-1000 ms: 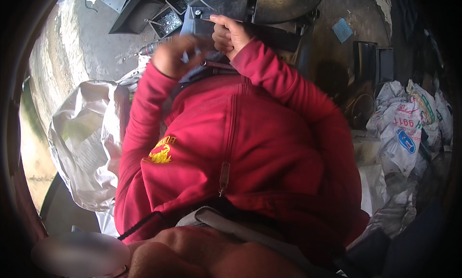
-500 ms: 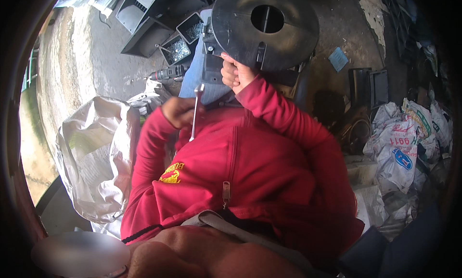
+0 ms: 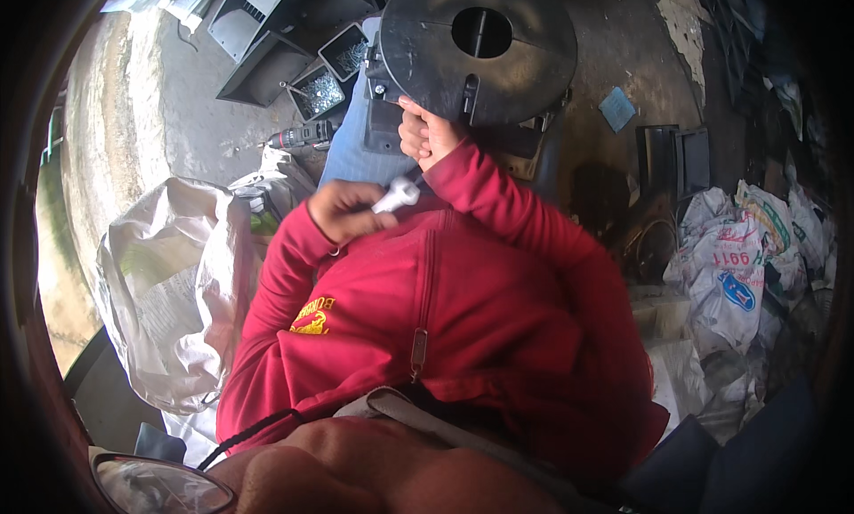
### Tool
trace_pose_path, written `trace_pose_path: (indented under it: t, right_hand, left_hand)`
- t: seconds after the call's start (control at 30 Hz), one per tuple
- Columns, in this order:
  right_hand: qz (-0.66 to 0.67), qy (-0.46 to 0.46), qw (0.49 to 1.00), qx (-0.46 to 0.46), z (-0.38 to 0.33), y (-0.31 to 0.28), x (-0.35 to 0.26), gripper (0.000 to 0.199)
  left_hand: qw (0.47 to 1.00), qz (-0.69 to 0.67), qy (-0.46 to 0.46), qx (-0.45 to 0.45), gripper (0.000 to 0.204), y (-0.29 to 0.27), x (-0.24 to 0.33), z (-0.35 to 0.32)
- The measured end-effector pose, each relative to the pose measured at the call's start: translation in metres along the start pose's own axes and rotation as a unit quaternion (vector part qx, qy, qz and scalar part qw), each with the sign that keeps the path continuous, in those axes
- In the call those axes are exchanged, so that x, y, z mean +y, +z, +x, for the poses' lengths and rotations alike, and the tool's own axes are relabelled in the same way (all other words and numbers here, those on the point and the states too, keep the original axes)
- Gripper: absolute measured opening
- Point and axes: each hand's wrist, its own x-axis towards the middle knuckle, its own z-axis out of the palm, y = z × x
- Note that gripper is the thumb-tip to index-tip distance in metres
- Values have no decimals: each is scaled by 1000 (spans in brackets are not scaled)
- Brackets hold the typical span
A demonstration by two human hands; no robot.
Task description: The person uses a wrench to tighten bolts on a metal assembly with a circular disc. They repeatedly adjust the position of the assembly and re-tighten the fasteners.
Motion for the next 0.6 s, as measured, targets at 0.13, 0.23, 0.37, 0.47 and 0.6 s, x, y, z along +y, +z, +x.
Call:
trace_pose_path:
  t: [0.13, 0.23, 0.37, 0.47, 0.6]
  right_hand:
    - [-6, 5, 1000, 15, -2, 3, -1, 42]
    - [-23, 24, 999, 15, 1, -2, 0, 47]
    - [1, 59, 998, -20, 1, -14, 3, 45]
    - [0, 59, 998, -17, -5, -5, 1, 44]
    - [0, 36, 999, 23, -14, 11, -3, 47]
  left_hand:
    - [959, -179, -135, 172, 27, -15, 1, 10]
    - [952, -274, -93, 100, 32, -2, 1, 28]
    - [935, -343, -53, 65, 38, -4, -7, 56]
    - [939, -330, -86, 48, 39, -10, -9, 67]
    - [942, -324, -86, 11, 40, -20, -8, 74]
